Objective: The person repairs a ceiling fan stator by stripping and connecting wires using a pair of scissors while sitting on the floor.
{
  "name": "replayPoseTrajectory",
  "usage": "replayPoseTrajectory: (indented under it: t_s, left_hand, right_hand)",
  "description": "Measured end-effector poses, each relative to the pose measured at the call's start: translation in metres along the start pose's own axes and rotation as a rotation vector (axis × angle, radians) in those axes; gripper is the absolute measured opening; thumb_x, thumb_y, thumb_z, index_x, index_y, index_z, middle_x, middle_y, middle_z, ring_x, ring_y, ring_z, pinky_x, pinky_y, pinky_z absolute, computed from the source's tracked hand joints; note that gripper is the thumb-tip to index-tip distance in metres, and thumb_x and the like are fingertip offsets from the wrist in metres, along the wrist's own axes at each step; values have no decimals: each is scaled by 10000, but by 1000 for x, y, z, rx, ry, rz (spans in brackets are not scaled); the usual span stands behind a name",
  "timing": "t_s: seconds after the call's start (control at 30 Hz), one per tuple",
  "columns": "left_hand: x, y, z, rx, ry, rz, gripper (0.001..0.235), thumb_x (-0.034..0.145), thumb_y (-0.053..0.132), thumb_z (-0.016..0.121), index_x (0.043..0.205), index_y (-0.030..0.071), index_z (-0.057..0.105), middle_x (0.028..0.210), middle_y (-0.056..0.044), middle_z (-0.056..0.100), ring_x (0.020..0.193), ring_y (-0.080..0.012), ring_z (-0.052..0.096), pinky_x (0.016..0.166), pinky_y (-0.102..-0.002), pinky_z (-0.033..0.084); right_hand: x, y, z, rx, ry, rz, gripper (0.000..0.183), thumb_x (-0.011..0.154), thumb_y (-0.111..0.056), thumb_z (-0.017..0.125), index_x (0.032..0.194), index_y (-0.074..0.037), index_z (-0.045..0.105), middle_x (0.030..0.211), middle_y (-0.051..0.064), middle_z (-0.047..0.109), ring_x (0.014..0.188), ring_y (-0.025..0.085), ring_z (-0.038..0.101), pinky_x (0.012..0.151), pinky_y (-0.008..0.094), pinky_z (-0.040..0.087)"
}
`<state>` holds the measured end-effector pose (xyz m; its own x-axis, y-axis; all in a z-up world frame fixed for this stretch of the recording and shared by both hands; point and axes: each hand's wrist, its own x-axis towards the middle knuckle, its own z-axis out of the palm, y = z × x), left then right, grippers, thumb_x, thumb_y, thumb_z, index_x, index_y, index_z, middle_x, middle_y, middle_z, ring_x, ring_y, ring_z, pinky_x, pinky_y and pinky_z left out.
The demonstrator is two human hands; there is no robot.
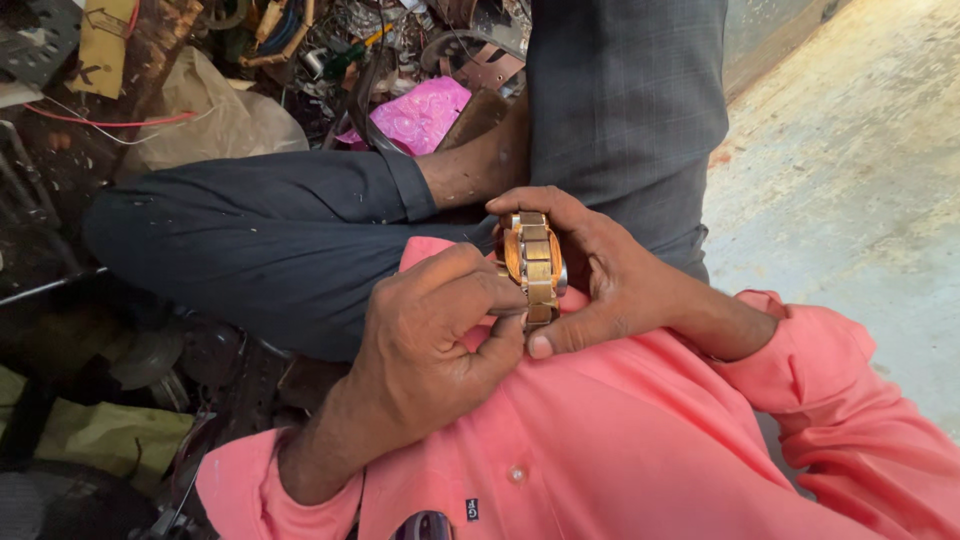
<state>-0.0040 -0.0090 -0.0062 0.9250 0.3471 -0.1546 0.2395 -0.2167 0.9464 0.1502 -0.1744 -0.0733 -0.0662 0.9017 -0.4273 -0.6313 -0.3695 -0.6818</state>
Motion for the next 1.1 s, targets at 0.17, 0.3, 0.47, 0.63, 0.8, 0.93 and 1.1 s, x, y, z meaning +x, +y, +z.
replayPoseTrajectory:
  t_s: [0.17,0.3,0.47,0.63,0.8,0.93,1.1]
  left_hand:
    - [-5,2,7,17,21,-27,143,837,10,752,926,73,659,876,-68,626,789,-239,685,678,-348,548]
    - [-4,1,1,-42,-7,-163,115,824,47,755,913,63,685,799,-72,603,687,-205,641,604,-331,517]
    - [-3,-3,-3,-95,-121,-205,139,841,64,737,950,36,656,872,-85,620,724,-197,665,635,-316,537]
    - [-4,-3,-2,-15,-146,-117,152,877,55,723,994,37,627,902,-104,606,761,-256,663,641,-370,521]
    - [-8,-2,0,62,-149,-14,174,889,36,702,1010,53,578,932,-122,596,811,-321,639,674,-435,486]
    - [-8,-6,2,96,-153,43,205,855,34,700,1011,43,567,945,-137,584,834,-343,634,701,-450,493]
    - [-6,-10,-3,17,-187,-43,187,908,51,727,1057,56,614,947,-97,610,815,-275,653,689,-392,511]
  right_hand:
    - [0,3,0,-42,-10,-32,1055,733,-155,957,1587,-63,344,1335,76,572,1245,159,585,1119,323,502]
    - [-1,-1,1,-138,13,-37,1054,717,-180,959,1573,-68,354,1298,76,613,1195,149,614,1080,316,529]
    - [1,-3,2,-312,18,-96,1039,705,-197,960,1558,-63,384,1282,69,620,1174,138,619,1061,306,535]
    - [1,-3,1,-271,11,-74,1034,704,-190,959,1557,-60,388,1268,64,619,1172,135,617,1072,300,521]
    - [1,-1,1,-202,22,-18,1032,694,-186,960,1548,-59,395,1258,55,606,1159,128,607,1055,299,524]
    - [1,0,0,-262,22,-64,1024,694,-170,957,1546,-62,400,1268,52,605,1176,130,599,1067,296,514]
    - [1,0,-1,-119,21,8,1049,696,-167,956,1557,-69,364,1281,72,606,1189,151,608,1073,319,518]
